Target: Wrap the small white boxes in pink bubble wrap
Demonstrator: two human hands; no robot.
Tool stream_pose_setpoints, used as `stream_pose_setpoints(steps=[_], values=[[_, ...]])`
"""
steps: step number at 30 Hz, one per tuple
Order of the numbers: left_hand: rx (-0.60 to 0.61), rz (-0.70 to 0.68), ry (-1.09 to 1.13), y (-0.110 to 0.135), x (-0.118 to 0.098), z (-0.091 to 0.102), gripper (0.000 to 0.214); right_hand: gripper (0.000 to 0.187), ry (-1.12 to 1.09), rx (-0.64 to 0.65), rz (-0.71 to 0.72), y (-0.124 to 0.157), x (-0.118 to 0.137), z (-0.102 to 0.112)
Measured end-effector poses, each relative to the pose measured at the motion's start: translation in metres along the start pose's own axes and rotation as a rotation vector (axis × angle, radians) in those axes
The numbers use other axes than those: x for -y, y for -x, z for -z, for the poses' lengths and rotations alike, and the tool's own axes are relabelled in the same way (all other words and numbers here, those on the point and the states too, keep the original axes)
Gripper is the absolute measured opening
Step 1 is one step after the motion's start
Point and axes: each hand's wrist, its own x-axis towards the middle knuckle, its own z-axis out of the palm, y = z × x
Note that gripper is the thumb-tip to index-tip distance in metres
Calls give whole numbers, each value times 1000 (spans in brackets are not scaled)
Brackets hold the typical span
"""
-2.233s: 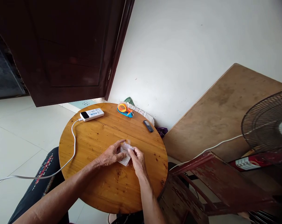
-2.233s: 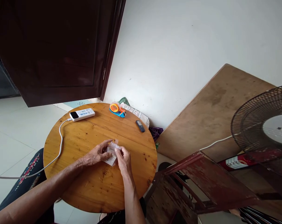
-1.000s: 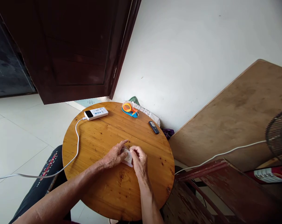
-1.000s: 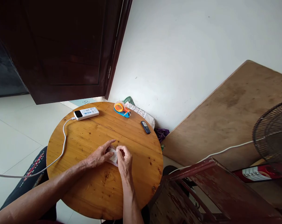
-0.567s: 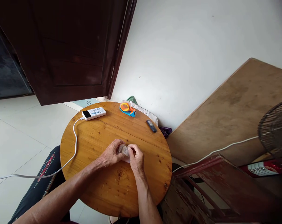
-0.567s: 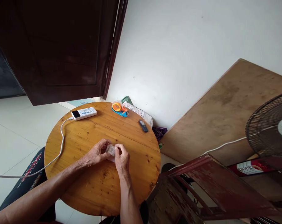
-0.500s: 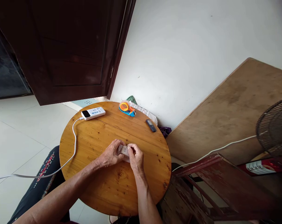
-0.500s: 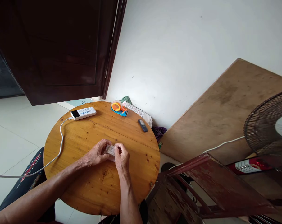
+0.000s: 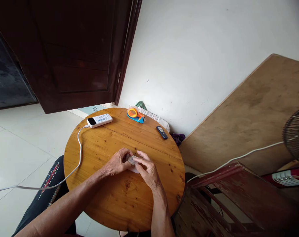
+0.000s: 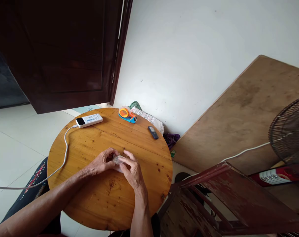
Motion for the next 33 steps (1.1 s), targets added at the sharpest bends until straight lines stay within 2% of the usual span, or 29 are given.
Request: stream_pose_setpoints(steps=[4,8,13,17,19,23,26,33], values=[[-33,-14,-23,1,-3,1,23,26,35,-1,1,0,4,-2],[-53,-42,-31,0,3,-3,19,26,4,22,16,0,10,1],[-71,-59,-55,-1,9,-7,21,20,-98,-132,-48,-1,2,4],[-87,-63,-62,0,6,-10,21,32,-101,-199,-165,-4,-3,-8],[-100,-76,-78,1,5,-12,17,38,-71,-203,-221,-5,-2,-17],[-139,-109,-123,1,4,-13,14,35,-132,-205,-277,-9,0,-29],[-146,-93,-128,1,4,-14,15,35,-225,-196,-310,-9,-2,-29],[-143,-46,-123,1,5,-14,15,37,-235,-180,-313,-7,2,-26]])
